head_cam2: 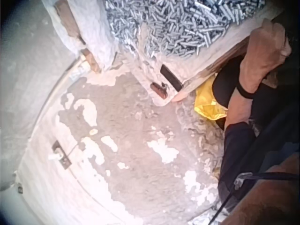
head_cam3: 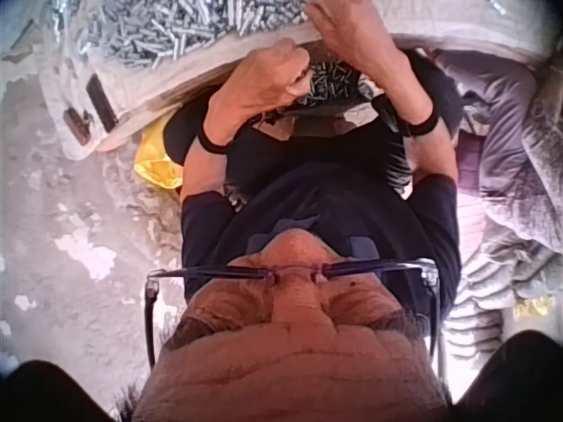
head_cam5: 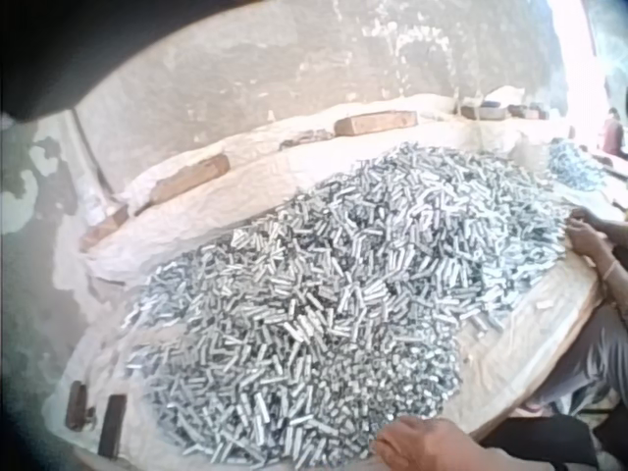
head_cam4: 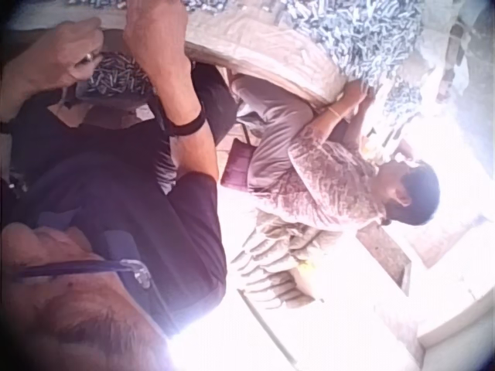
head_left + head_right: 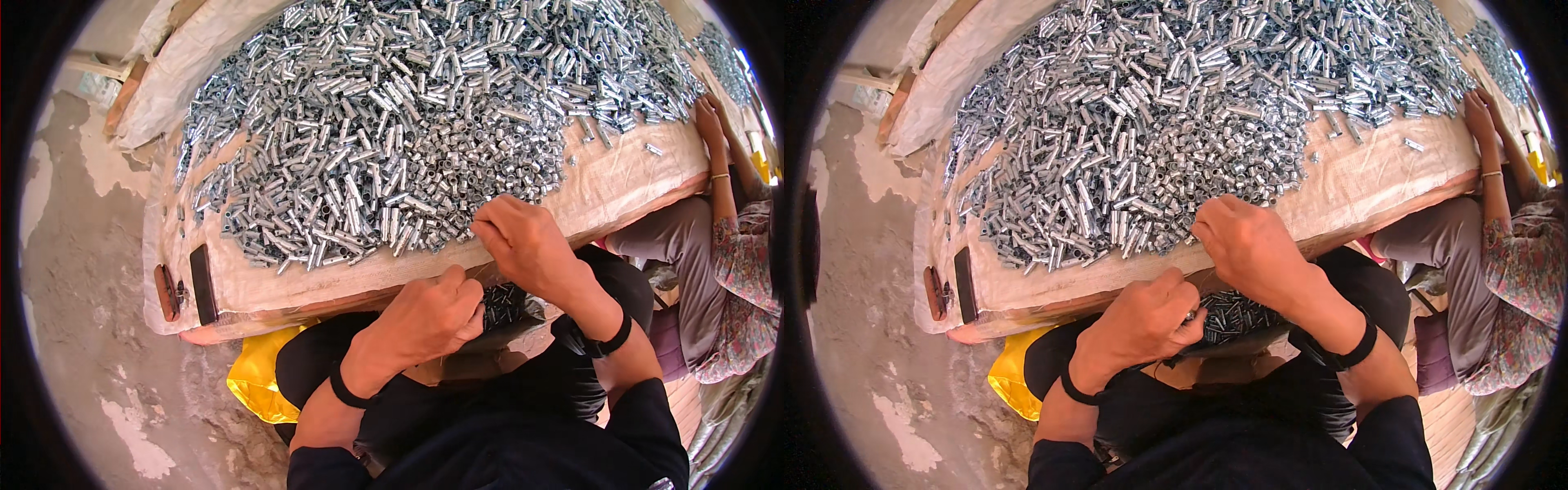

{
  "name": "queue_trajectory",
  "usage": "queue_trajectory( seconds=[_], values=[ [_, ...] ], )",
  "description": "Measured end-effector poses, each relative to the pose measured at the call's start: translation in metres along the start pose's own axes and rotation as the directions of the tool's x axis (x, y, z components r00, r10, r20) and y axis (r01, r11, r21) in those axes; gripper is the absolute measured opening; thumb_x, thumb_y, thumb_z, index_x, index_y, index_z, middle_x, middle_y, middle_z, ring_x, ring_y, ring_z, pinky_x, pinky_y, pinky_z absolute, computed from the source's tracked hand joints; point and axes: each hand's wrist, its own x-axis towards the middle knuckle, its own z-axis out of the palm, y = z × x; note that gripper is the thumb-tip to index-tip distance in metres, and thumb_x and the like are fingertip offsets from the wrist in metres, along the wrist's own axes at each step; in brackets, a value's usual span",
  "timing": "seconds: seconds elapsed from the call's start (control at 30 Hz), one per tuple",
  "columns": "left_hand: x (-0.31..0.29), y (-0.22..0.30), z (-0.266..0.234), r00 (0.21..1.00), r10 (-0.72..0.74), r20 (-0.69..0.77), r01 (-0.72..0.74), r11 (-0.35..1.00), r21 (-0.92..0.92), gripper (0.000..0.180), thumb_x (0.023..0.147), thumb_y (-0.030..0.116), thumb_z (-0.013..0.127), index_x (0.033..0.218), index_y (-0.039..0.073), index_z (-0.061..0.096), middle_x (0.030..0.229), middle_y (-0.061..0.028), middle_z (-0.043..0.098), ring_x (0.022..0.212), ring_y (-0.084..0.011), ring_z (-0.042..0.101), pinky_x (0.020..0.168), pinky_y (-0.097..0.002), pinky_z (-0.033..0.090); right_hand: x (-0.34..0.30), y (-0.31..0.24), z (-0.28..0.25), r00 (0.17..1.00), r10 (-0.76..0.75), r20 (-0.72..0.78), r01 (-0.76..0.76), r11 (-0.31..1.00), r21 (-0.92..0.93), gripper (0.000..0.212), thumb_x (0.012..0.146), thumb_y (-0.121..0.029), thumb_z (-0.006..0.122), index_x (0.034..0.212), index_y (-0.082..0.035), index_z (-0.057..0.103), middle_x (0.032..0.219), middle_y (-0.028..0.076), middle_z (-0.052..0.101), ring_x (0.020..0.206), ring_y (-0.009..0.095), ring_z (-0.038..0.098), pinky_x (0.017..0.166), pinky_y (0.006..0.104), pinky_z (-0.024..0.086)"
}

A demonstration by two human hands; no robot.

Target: Sorting through a large pile of small metal anchors and fasteners on a wooden table.

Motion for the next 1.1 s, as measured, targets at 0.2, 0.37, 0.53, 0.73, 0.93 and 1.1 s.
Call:
queue_trajectory(
  seconds=[0.2,0.37,0.53,0.73,0.93,1.1],
  values=[
    [0.010,0.004,-0.026,0.978,-0.162,0.127,0.160,0.987,0.033,0.026,0.082,0.012,0.075,0.101,0.002,0.062,0.089,-0.0142,0.056,0.074,-0.0354,0.059,0.064,-0.0451,0.053,0.002,-0.003,0.008,0.994,-0.018,0.106,0.044,0.966,-0.254,0.012,0.086,-0.004,0.066,0.094,-0.001,0.057,0.086,0.018,0.059,0.075,0.040,0.065,0.066,0.0480,0.054],
    [0.028,-0.040,-0.043,0.981,-0.094,-0.170,0.167,0.854,0.493,0.026,0.087,0.009,0.070,0.112,0.003,0.065,0.103,-0.0124,0.059,0.100,-0.0331,0.056,0.082,-0.0429,0.051,0.003,-0.004,0.011,0.979,-0.008,0.205,0.078,0.939,-0.334,0.016,0.082,-0.002,0.066,0.095,0.001,0.058,0.090,0.018,0.061,0.075,0.039,0.067,0.067,0.0467,0.055],
    [0.027,-0.048,-0.036,0.981,-0.165,-0.102,0.194,0.847,0.496,0.025,0.085,0.007,0.071,0.110,0.004,0.067,0.101,-0.0106,0.060,0.098,-0.0321,0.054,0.082,-0.0414,0.050,0.005,-0.007,0.015,0.980,0.035,0.197,0.031,0.947,-0.321,0.020,0.078,0.000,0.067,0.096,0.002,0.059,0.091,0.019,0.062,0.076,0.038,0.069,0.067,0.0457,0.056],
    [0.022,-0.047,-0.033,0.983,-0.124,-0.132,0.172,0.862,0.477,0.019,0.085,0.007,0.072,0.103,0.005,0.067,0.097,-0.0095,0.060,0.096,-0.0319,0.054,0.080,-0.0416,0.050,0.005,-0.009,0.016,0.977,-0.015,0.214,0.088,0.938,-0.336,0.024,0.075,-0.001,0.070,0.096,0.001,0.059,0.090,0.018,0.063,0.076,0.037,0.070,0.065,0.0445,0.056],
    [0.007,-0.024,-0.042,0.973,-0.146,-0.177,0.204,0.901,0.382,0.017,0.085,0.005,0.071,0.100,0.006,0.065,0.095,-0.0100,0.060,0.095,-0.0321,0.059,0.077,-0.0423,0.050,0.003,-0.004,0.014,0.974,-0.010,0.228,0.097,0.923,-0.372,0.025,0.073,-0.001,0.070,0.094,0.004,0.058,0.090,0.020,0.063,0.075,0.037,0.069,0.063,0.0445,0.056],
    [-0.012,-0.022,-0.043,0.933,-0.359,0.004,0.340,0.888,0.310,0.017,0.087,0.005,0.070,0.101,0.006,0.061,0.092,-0.0129,0.057,0.088,-0.0340,0.061,0.071,-0.0434,0.050,0.001,-0.013,0.006,0.966,0.011,0.259,0.086,0.929,-0.360,0.024,0.071,0.001,0.069,0.092,0.004,0.058,0.088,0.021,0.063,0.073,0.037,0.069,0.063,0.0441,0.056]
  ],
)
